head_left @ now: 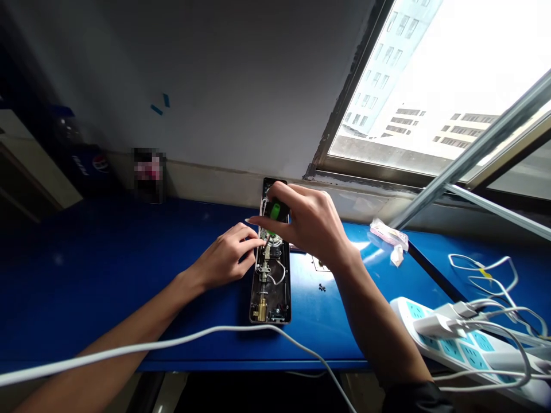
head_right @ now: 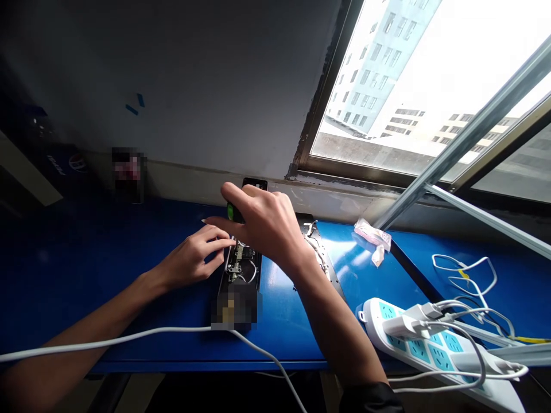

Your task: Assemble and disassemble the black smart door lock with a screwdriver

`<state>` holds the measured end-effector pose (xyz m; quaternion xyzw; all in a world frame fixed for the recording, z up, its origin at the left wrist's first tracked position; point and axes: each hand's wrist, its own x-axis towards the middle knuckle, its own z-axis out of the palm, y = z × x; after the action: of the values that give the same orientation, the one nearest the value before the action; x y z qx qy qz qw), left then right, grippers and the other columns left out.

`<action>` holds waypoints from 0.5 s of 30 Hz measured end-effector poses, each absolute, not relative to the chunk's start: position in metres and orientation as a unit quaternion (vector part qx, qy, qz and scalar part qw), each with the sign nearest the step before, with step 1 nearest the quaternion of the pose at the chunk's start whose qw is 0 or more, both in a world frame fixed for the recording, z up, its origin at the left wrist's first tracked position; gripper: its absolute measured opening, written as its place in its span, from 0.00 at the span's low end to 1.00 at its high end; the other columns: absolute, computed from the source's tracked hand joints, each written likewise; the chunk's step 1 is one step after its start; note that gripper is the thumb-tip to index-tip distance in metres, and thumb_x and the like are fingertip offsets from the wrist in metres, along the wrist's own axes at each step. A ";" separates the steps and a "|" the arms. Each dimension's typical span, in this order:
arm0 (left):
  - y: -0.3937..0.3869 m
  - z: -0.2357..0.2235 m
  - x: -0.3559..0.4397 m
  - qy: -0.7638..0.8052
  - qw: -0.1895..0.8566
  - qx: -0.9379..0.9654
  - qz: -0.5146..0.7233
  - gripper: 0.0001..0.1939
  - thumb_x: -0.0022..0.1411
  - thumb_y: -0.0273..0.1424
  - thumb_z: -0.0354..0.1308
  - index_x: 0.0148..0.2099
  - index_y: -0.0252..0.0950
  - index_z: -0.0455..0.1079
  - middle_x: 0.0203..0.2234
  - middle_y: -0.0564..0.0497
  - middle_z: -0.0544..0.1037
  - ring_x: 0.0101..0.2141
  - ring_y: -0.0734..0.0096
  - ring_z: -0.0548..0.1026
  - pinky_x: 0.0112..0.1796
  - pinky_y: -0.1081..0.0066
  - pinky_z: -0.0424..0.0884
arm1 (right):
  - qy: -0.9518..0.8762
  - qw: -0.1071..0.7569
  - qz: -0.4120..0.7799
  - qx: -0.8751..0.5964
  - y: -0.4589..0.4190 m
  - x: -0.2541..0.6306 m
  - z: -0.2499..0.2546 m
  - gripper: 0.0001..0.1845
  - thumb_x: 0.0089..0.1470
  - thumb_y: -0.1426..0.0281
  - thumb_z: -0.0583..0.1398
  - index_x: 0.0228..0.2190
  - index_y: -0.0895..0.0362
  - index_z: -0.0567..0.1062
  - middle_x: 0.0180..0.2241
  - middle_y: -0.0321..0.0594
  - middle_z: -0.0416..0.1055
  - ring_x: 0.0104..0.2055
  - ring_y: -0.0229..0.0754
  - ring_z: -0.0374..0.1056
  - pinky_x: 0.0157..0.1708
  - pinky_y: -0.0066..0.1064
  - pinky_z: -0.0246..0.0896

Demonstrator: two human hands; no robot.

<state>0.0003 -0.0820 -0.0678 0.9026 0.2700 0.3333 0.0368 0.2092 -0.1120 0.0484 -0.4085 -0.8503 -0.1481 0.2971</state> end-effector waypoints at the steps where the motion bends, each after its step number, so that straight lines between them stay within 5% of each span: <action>1: -0.082 -0.068 0.000 0.272 0.036 0.902 0.334 0.15 0.68 0.22 0.55 0.53 0.35 0.78 0.44 0.44 0.79 0.48 0.57 0.75 0.49 0.57 0.76 | -0.838 0.299 -0.174 -0.421 -0.112 0.208 0.047 0.23 0.65 0.48 0.59 0.38 0.56 0.76 0.27 0.35 0.70 0.26 0.35 0.54 0.29 0.31 0.49; 8: -0.079 -0.069 -0.001 0.270 0.039 0.907 0.322 0.15 0.69 0.23 0.54 0.53 0.35 0.77 0.45 0.44 0.78 0.48 0.58 0.74 0.50 0.58 0.75 | -0.807 0.291 -0.228 -0.460 -0.114 0.207 0.045 0.28 0.64 0.42 0.57 0.35 0.55 0.76 0.23 0.35 0.69 0.23 0.35 0.55 0.27 0.33 0.42; 12: -0.079 -0.067 -0.001 0.274 0.037 0.906 0.321 0.15 0.69 0.22 0.54 0.53 0.36 0.77 0.44 0.45 0.78 0.48 0.59 0.74 0.51 0.58 0.75 | -0.883 0.290 -0.088 -0.359 -0.112 0.214 0.052 0.14 0.69 0.62 0.59 0.49 0.57 0.75 0.40 0.40 0.78 0.33 0.36 0.67 0.33 0.30 0.57; 15: -0.079 -0.066 -0.001 0.278 0.041 0.906 0.317 0.14 0.69 0.23 0.53 0.50 0.37 0.78 0.43 0.45 0.78 0.47 0.59 0.74 0.49 0.60 0.76 | -0.910 0.294 -0.004 -0.292 -0.114 0.218 0.055 0.23 0.65 0.75 0.57 0.60 0.57 0.68 0.52 0.44 0.77 0.40 0.36 0.70 0.40 0.28 0.63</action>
<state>-0.0014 -0.0788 -0.0655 0.9058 0.2777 0.3173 0.0409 0.2182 -0.1140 0.0548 -0.2924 -0.9099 -0.0042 0.2943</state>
